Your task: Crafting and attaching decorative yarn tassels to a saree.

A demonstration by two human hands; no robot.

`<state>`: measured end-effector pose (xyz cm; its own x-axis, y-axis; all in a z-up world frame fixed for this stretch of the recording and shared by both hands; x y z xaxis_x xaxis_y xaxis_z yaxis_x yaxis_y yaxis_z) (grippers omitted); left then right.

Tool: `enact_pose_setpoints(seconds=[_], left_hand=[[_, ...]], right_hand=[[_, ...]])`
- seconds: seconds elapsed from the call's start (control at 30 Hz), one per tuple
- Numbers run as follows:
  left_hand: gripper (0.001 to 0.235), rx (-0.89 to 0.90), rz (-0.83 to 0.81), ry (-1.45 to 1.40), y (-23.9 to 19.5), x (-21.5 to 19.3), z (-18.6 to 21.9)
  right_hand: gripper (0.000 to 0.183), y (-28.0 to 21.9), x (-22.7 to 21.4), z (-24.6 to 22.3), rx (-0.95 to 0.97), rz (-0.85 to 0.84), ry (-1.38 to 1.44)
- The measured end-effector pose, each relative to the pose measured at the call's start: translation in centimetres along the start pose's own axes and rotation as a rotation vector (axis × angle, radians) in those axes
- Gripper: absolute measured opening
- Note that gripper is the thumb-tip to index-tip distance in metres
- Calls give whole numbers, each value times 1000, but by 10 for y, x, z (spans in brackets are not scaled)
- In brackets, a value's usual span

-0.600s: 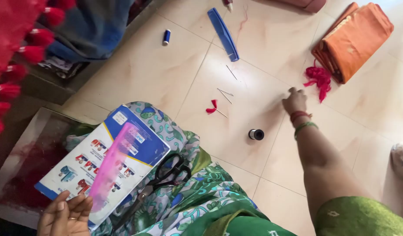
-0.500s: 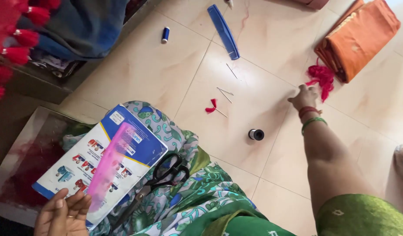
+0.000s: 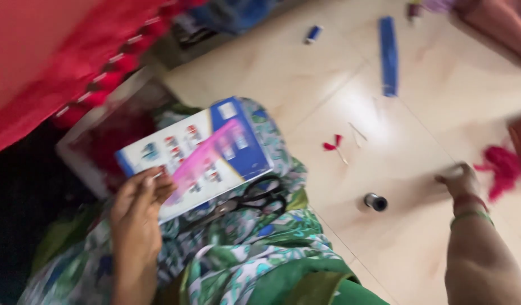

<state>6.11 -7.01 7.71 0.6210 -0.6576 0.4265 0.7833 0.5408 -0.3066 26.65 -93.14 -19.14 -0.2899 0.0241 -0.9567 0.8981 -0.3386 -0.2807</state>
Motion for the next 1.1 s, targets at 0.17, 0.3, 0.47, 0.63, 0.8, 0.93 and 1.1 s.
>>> enact_pose_setpoints(seconds=[0.17, 0.3, 0.47, 0.63, 0.8, 0.93, 1.1], left_hand=[[24, 24, 51, -15, -1, -29, 18], [23, 77, 122, 11, -8, -52, 53], [24, 195, 234, 153, -40, -99, 74], [23, 290, 358, 405, -91, -144, 74], [33, 432, 416, 1217, -170, -188, 72], [46, 364, 503, 1313, -217, -229, 63], [62, 428, 401, 1515, -207, -252, 54]], right_hand=[[61, -3, 44, -13, -11, 51, -40], [66, -18, 12, -70, -12, -51, -120], [75, -45, -51, -204, -331, 195, 6], [58, -220, -181, -440, -874, 469, 204], [60, -360, -242, -562, -1315, 410, 226], [59, -380, -234, -585, -1479, 449, 147], [72, -387, -219, -608, -1640, 474, -133]])
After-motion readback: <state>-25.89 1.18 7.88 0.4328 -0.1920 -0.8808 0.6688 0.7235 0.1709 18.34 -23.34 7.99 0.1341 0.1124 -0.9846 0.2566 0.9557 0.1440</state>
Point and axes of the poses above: each hand's wrist, its own y-axis towards the middle knuckle, its own x-axis out of the palm, z = x × y, the point moved 4 cm from there along y, towards the middle knuckle, and after that the axes turned 11 degrees about -y, right-handed, at the moved point
